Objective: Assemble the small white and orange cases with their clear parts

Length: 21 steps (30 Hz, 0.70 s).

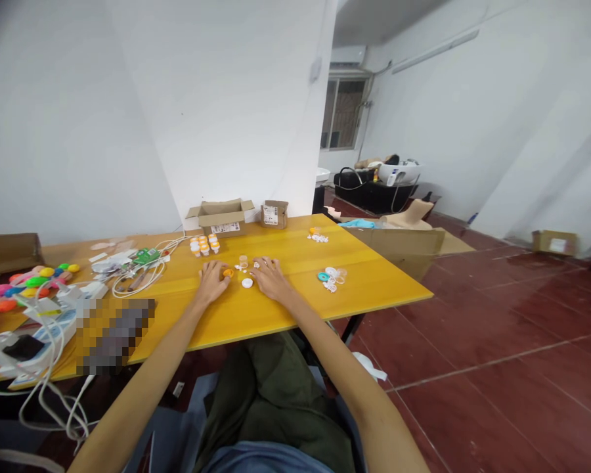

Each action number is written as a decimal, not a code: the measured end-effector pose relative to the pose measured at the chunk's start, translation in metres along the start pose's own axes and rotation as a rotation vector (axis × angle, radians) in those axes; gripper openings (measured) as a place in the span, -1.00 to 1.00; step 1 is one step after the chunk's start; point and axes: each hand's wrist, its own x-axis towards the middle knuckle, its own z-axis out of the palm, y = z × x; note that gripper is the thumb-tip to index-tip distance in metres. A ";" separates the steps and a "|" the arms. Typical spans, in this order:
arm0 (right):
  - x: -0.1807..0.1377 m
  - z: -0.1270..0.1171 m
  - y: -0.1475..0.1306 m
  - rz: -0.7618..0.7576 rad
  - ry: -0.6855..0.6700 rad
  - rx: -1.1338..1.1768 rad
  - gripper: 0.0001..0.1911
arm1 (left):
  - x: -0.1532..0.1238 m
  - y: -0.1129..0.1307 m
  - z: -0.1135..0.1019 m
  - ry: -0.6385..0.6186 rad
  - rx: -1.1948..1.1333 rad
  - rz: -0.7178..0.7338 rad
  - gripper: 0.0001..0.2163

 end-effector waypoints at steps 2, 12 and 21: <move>0.000 0.000 0.000 0.010 0.011 0.000 -0.74 | 0.000 0.000 0.001 -0.007 -0.004 -0.009 -0.82; 0.000 -0.002 0.000 0.019 0.009 0.011 -0.71 | 0.001 0.003 0.000 -0.065 0.002 -0.019 -0.89; 0.000 -0.005 -0.001 0.008 -0.043 0.023 -0.68 | -0.003 0.006 0.001 -0.042 0.002 0.146 -0.79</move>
